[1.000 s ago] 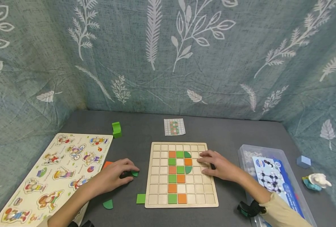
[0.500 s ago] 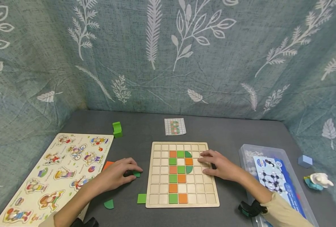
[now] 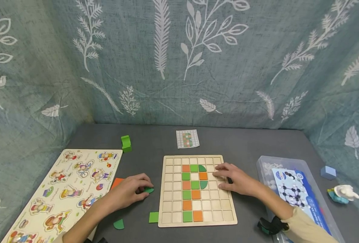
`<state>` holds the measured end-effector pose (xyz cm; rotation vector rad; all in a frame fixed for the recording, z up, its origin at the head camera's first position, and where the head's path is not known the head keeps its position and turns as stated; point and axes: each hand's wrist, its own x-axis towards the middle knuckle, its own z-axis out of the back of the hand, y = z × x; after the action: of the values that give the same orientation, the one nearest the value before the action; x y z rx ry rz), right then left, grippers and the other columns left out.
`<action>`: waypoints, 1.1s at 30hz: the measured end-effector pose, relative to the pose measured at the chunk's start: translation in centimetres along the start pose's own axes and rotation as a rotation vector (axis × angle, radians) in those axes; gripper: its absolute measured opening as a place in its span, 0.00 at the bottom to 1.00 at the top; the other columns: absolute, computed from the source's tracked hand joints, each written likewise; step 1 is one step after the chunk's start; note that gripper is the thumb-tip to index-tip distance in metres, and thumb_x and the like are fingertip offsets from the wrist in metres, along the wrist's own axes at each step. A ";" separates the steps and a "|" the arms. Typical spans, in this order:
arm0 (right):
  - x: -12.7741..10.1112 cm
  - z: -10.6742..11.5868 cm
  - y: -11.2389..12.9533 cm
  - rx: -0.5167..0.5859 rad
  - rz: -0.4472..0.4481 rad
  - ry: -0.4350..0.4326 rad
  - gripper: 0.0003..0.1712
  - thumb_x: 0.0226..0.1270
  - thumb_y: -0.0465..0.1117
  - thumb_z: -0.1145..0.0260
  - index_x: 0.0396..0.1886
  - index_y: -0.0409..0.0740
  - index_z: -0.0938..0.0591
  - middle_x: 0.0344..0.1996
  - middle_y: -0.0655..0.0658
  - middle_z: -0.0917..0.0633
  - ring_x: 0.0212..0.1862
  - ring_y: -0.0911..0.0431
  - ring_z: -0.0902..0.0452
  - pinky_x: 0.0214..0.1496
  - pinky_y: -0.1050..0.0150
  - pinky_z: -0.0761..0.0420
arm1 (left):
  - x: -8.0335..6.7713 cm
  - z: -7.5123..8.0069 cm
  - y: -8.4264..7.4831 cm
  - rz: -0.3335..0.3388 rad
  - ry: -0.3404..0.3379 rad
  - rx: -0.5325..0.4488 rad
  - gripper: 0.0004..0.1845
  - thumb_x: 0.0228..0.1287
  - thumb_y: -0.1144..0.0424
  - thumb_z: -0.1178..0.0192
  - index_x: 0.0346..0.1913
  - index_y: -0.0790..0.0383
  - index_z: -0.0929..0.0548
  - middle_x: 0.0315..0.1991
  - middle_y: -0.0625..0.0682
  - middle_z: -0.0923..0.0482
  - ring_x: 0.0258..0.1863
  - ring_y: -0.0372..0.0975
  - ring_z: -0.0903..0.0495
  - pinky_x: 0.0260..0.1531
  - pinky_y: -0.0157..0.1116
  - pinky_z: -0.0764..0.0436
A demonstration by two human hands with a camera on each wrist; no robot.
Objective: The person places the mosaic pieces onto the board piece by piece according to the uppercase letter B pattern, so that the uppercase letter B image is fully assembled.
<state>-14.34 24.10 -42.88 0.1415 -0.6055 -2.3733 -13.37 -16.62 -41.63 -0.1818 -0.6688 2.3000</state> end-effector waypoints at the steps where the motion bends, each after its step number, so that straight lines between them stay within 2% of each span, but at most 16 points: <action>1: 0.0 0.0 0.0 0.001 0.001 0.001 0.23 0.65 0.42 0.33 0.59 0.41 0.20 0.59 0.37 0.24 0.58 0.43 0.27 0.54 0.48 0.24 | 0.0 0.0 0.0 -0.001 -0.001 0.005 0.11 0.58 0.68 0.33 0.45 0.60 0.14 0.42 0.46 0.22 0.32 0.26 0.23 0.32 0.26 0.21; 9: -0.1 0.2 0.0 0.005 0.005 0.004 0.23 0.66 0.43 0.33 0.59 0.41 0.20 0.59 0.37 0.24 0.58 0.42 0.27 0.54 0.47 0.24 | 0.3 -0.2 -0.3 0.015 -0.013 0.036 0.12 0.59 0.66 0.33 0.47 0.56 0.14 0.36 0.44 0.23 0.28 0.26 0.28 0.28 0.25 0.26; 17: -0.2 0.2 -0.1 0.015 0.011 -0.006 0.23 0.65 0.44 0.33 0.59 0.41 0.20 0.59 0.38 0.24 0.58 0.42 0.27 0.53 0.47 0.24 | 1.1 0.0 -1.0 0.052 -0.017 0.037 0.13 0.61 0.65 0.34 0.49 0.55 0.15 0.37 0.44 0.23 0.28 0.27 0.29 0.29 0.26 0.29; 22: -0.2 0.2 -0.2 0.010 0.016 -0.016 0.23 0.64 0.43 0.32 0.58 0.41 0.20 0.58 0.37 0.23 0.57 0.42 0.27 0.53 0.48 0.24 | 2.1 0.1 -1.8 0.020 -0.031 0.020 0.13 0.62 0.64 0.35 0.50 0.55 0.15 0.37 0.44 0.25 0.29 0.28 0.29 0.29 0.26 0.28; 28: -0.1 0.2 -0.1 0.005 0.027 -0.022 0.23 0.64 0.43 0.32 0.58 0.41 0.19 0.58 0.37 0.23 0.57 0.42 0.27 0.53 0.47 0.24 | 3.7 0.1 -3.0 -0.009 0.007 -0.024 0.12 0.63 0.64 0.36 0.50 0.55 0.16 0.39 0.44 0.27 0.30 0.29 0.29 0.31 0.25 0.28; 33: -0.1 0.2 0.1 0.007 0.028 -0.023 0.23 0.64 0.43 0.32 0.57 0.41 0.19 0.58 0.37 0.23 0.57 0.42 0.27 0.53 0.47 0.24 | 5.2 -0.6 -4.2 -0.038 0.034 -0.065 0.12 0.63 0.64 0.37 0.50 0.57 0.16 0.40 0.46 0.23 0.30 0.31 0.28 0.31 0.24 0.29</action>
<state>-14.29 24.22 -42.67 0.1078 -0.6225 -2.3491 -14.39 -10.30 -39.63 -0.2366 -0.7244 2.2357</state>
